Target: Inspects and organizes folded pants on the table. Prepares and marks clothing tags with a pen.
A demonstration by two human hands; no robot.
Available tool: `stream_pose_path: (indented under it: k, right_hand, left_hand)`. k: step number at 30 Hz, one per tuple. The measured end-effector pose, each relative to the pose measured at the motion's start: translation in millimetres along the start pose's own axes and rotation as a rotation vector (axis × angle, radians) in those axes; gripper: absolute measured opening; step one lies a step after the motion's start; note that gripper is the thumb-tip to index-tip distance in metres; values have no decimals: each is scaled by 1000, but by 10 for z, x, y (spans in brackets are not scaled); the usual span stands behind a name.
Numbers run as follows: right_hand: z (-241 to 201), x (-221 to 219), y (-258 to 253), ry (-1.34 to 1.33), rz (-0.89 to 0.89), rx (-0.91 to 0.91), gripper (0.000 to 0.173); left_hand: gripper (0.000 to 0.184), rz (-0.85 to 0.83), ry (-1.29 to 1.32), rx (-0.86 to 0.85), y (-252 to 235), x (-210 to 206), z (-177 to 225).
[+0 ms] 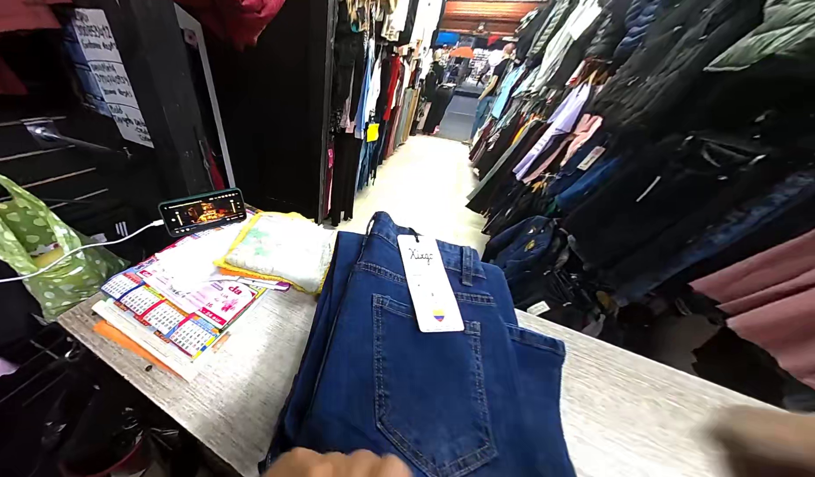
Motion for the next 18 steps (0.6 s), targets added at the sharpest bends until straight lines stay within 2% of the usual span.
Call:
stream_pose_path:
  k: [2,3,4,6,7,8,10,13,15,18]
  right_hand:
    - [-164,162,-212,-49,169,-59,26]
    - [-96,222,-199,-102,279,-115,23]
    - [112,413,-64,-174,295,-177,20]
    - [750,940,214,-336,192,-169,19]
    - [925,950,203,-409,296,-158,17]
    - [980,858,121,-393,375,-164,16]
    - [1002,611,-71,-285,406,-194,14]
    - [1167,333,-219,-237,356,-282,27]
    - [1377,251,-272,-231,328,-347,25]
    - [1619,128,-346,-158,304,-416,17]
  left_hand:
    - [36,5,-13,-43,59,5,-139]
    - [37,35,-1,-89,71,22,-163]
    - [38,68,14,-127,67,45,-156]
    - [38,118,-14,-178,-60,109,-163]
    - [37,142,-66,-198,-159,121,-202]
    - [36,161,-129,-211,-259,106,-260]
    - [30,108,-228,-208,-449,18,-411]
    - [16,-118,-235,-219,-730,-176,-627]
    - [16,-241,-223,-226,-894,-357,-690]
    - [19,-334,-210,-142,-965,-567,-713]
Point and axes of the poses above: each hand's wrist, its own y-axis away from the middle knuckle, its own x-axis out of the back of the hand, z = x × y, the point moved 1 cm from there along -y, towards the middle knuckle, and after that the axes turned 1 degree about z, right-handed, at the moved point
